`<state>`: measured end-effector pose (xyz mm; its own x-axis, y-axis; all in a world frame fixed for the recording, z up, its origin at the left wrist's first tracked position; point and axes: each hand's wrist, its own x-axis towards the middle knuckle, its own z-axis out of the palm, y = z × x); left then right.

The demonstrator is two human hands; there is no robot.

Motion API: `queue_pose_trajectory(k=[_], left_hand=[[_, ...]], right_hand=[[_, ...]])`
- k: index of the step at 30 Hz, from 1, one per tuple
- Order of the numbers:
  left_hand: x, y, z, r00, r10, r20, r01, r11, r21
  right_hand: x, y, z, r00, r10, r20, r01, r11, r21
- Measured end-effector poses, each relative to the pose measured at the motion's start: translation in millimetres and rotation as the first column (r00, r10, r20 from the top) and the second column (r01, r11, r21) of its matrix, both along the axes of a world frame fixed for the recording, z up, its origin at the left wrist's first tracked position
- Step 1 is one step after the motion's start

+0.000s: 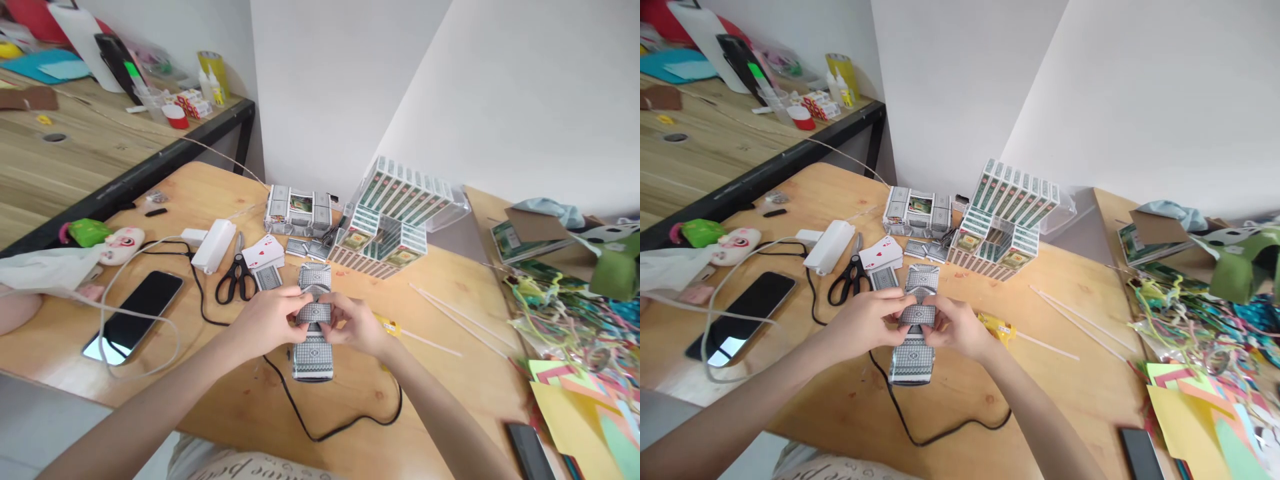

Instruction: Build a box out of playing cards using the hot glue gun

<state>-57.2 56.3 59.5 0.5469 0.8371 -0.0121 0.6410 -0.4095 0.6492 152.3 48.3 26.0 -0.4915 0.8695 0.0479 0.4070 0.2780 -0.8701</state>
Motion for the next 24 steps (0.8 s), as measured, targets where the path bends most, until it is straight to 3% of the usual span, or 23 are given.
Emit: queue_pose_trajectory(k=[9, 16, 24], left_hand=[[-1, 1, 3.6, 0.997, -0.004, 0.072, 0.009, 0.998, -0.069], [0, 1, -1.1, 0.994, 0.04, 0.106, -0.029, 0.994, -0.102], [0, -2, -8.1, 0.977, 0.12, 0.178, -0.09, 0.982, -0.168]], right_hand=[[0, -2, -0.6, 0.999, -0.025, -0.022, 0.024, 0.999, -0.049], [9, -6, -5.3, 0.979, -0.028, -0.2, -0.024, 0.968, -0.25], [7, -9, -9.8, 0.99, -0.073, -0.121, 0.061, 0.993, -0.102]])
